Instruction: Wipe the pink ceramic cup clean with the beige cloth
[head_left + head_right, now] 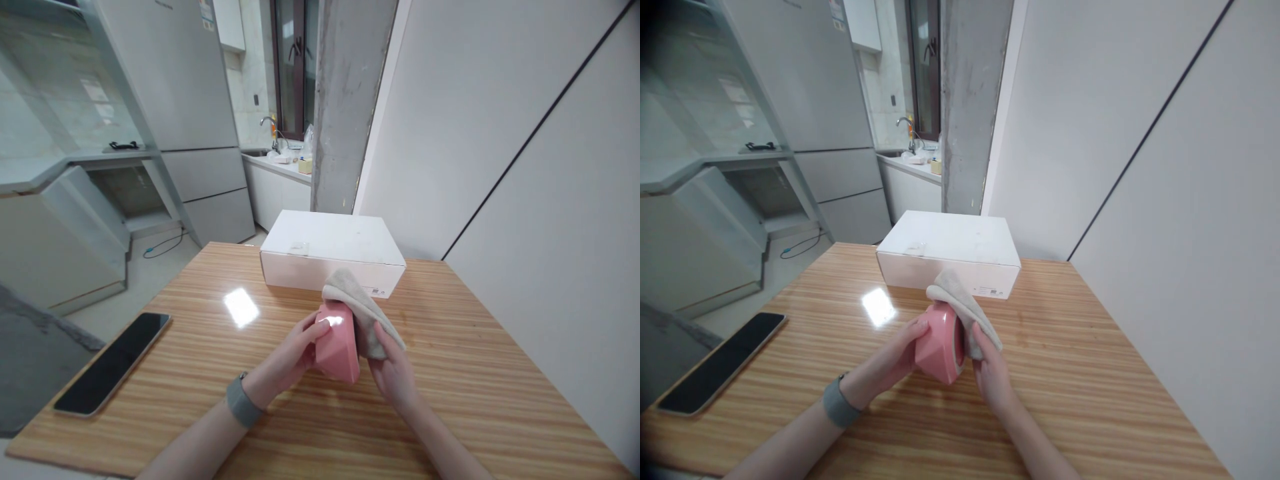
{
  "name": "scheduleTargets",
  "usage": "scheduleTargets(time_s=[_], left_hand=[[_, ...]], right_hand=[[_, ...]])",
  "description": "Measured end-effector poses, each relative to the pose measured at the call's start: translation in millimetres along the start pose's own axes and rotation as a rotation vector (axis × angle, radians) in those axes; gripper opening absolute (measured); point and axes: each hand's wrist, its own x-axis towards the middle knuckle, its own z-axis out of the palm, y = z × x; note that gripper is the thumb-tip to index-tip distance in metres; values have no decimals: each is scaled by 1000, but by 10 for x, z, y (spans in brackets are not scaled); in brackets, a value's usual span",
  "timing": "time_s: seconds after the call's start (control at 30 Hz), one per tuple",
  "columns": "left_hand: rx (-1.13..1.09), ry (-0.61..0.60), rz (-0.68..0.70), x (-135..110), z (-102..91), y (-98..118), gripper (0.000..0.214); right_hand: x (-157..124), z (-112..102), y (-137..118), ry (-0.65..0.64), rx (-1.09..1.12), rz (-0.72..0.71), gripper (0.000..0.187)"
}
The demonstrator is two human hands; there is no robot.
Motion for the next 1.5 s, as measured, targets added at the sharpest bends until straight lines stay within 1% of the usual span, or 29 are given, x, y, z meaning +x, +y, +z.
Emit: scheduleTargets(time_s=[0.07,0.17,0.2,0.3,0.33,0.37,0.43,0.57,0.77,0.93,1.07,1.23,1.33,1.4,1.5], left_hand=[[25,33,5,-1,9,-12,59],[76,-12,3,-13,14,-15,65],[92,-35,24,-19,16,-10,72],[140,-80,84,-39,29,18,110],[159,-86,86,-44,34,27,119],[178,-90,78,-47,38,35,123],[212,-82,63,-46,41,41,121],[244,-32,81,-13,13,7,114],[252,-19,185,48,-54,-65,105],[307,40,231,39,-56,-38,95],[283,35,252,41,-44,6,87],[169,-5,238,33,-26,14,71],[84,-33,148,12,-32,-15,65],[41,-15,98,-5,-28,-28,61],[22,58,123,-31,5,-22,59]], right_hand=[[7,8,-4,10,15,9,38],[16,26,-17,42,30,42,41],[19,30,-23,43,36,51,42],[31,29,-37,36,53,60,43],[35,25,-37,38,54,55,42],[38,22,-36,41,53,50,42],[41,17,-27,34,48,40,41],[31,26,-12,18,44,45,39],[3,64,-14,50,19,15,39],[-14,90,-13,92,32,53,40],[-21,106,-12,80,22,63,42],[-26,96,-6,53,17,42,40],[-22,71,-7,45,6,8,33],[-9,55,-10,38,-8,-3,32],[20,47,-11,43,-14,28,37]])
